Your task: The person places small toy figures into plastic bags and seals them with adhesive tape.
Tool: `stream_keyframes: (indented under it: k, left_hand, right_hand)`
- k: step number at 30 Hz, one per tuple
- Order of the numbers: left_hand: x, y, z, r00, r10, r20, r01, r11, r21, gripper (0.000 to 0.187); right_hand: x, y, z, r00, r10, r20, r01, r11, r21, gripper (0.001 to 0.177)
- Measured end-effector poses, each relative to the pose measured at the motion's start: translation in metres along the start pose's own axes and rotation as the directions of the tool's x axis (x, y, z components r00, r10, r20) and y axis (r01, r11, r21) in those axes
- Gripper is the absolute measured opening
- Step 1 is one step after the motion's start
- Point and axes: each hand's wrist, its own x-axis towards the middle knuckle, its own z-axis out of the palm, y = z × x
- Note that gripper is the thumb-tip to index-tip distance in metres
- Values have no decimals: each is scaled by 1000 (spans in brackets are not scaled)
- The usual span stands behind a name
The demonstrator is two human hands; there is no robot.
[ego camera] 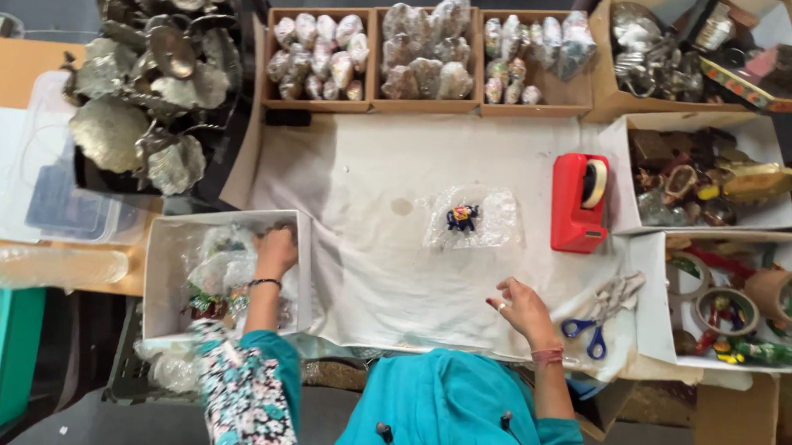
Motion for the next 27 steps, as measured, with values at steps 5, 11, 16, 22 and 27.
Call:
stream_keyframes:
  k: [5, 11, 16, 22, 27]
  left_hand:
    - [9, -50, 32, 928, -41, 370, 229, 846, -481, 35]
    - [4, -31, 11, 962, -272, 27, 266, 908, -324, 33]
    - [-5, -30, 40, 956, -283, 79, 291, 948, -127, 37]
    - [-18, -42, 8, 960, -225, 169, 258, 945, -203, 67]
    - [-24, 13, -72, 954, -289, -77, 226, 865, -448, 70]
  right_hand:
    - [18, -10, -14, 907, -161, -390, 242, 956, 167, 31]
    - [70, -49, -25, 884, -203, -421, 346, 889, 298, 27]
    - [99, -71, -12, 847, -284, -450, 398, 900, 180, 31]
    - [98, -67, 0, 814, -275, -512, 391, 911, 131, 31]
    - [109, -62, 1, 839, -249, -484, 334, 938, 97, 46]
